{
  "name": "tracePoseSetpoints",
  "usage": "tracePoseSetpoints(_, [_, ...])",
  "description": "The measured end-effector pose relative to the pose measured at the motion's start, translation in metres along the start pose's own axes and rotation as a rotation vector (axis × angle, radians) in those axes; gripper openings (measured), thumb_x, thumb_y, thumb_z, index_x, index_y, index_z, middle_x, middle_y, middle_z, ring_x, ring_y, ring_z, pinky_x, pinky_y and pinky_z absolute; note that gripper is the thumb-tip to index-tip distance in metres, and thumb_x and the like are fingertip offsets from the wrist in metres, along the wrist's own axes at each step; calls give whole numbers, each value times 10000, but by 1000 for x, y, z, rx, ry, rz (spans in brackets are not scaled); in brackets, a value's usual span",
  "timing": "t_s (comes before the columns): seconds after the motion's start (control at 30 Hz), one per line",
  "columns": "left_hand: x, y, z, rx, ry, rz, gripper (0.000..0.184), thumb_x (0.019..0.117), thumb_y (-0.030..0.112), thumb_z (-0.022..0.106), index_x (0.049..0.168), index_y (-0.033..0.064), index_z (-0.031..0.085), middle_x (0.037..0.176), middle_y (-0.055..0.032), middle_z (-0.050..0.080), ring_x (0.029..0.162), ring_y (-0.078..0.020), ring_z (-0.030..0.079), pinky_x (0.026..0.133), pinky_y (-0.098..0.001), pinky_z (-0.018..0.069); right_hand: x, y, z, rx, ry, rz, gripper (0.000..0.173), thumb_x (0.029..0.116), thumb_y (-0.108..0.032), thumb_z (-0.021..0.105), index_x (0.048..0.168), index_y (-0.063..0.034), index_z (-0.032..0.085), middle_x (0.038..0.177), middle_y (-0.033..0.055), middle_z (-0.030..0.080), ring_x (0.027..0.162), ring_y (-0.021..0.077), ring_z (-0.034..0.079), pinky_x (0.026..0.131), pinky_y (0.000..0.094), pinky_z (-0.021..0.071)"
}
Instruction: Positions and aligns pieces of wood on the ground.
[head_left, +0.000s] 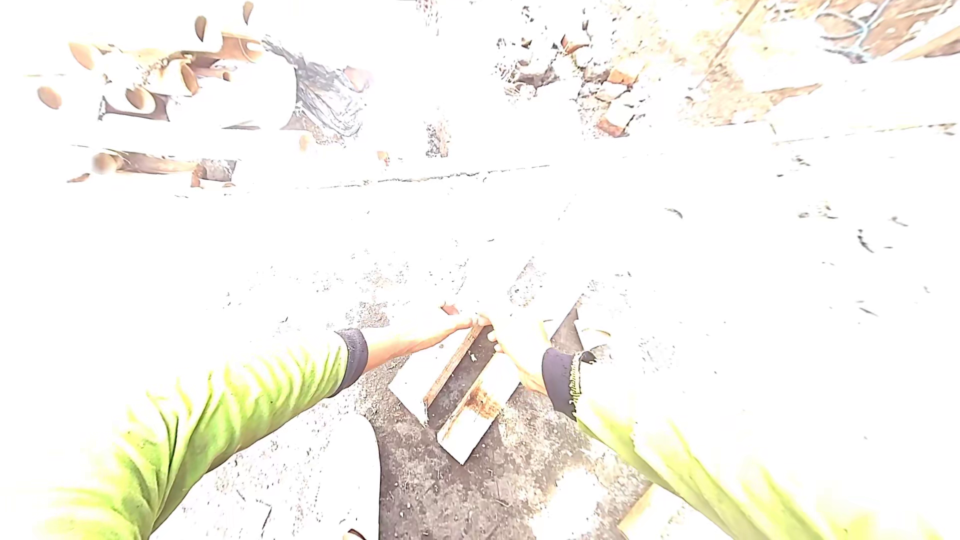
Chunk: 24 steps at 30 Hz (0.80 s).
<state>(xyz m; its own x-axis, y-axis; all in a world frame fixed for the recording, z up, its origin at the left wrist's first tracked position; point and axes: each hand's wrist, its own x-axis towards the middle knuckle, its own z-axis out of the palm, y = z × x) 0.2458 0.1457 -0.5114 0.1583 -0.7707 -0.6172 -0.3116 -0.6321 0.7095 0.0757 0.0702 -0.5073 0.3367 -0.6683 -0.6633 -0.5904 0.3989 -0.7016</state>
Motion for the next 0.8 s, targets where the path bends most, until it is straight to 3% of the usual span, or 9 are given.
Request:
tracePoseSetpoints(0.1, [-4,1,-2,-36,-24,16,271,989,352,686,1085,100,722,955,-37,714,843,-136,665,791,-367,554,-5,-2,-2,16,-3,-40,317,1032,-399,612,1010,-98,706,962,58,714,779,196,657,710,419,547])
tracePoseSetpoints(0.2, [-4,5,-3,-169,16,-11,214,1035,262,613,1039,67,702,916,-40,657,815,-123,601,757,-319,501,-5,-2,-3,47,-47,-19,302,1041,-382,603,1021,-94,692,968,45,702,744,155,643,682,350,548])
tracePoseSetpoints(0.33, [-3,16,-6,-247,6,-141,284,1058,329,552,1057,85,699,925,-26,665,822,-117,584,750,-319,456,-7,1,-3,78,-126,20,333,1075,-388,539,1073,-97,700,968,44,703,719,143,638,652,316,541])
tracePoseSetpoints(0.4, [-3,20,-5,-287,-9,-191,310,1060,341,541,1106,76,696,977,-30,676,876,-118,600,796,-322,475,-8,4,-1,83,-152,38,323,1083,-361,526,1076,-87,698,951,50,688,705,145,628,648,317,543])
tracePoseSetpoints(0.53, [-7,30,-6,-368,-18,-252,300,1063,327,527,1128,86,693,1021,-7,684,876,-86,598,774,-278,467,-9,9,-1,53,-171,53,314,1092,-341,513,1079,-90,701,963,54,699,735,161,643,678,342,551])
tracePoseSetpoints(0.7, [-3,27,-5,-420,-41,-284,323,1062,363,523,1181,111,688,1105,-14,681,963,-100,599,834,-304,465,-5,13,-5,20,-58,-13,301,1077,-334,554,1091,-71,699,930,77,690,732,178,636,672,367,542])
tracePoseSetpoints(0.8, [-5,27,-4,-412,-15,-261,290,1046,347,569,1158,104,680,1070,-17,672,946,-106,595,833,-310,470,-1,18,-9,-29,-30,-58,329,1066,-369,568,1126,-71,694,955,94,688,786,207,658,715,423,561])
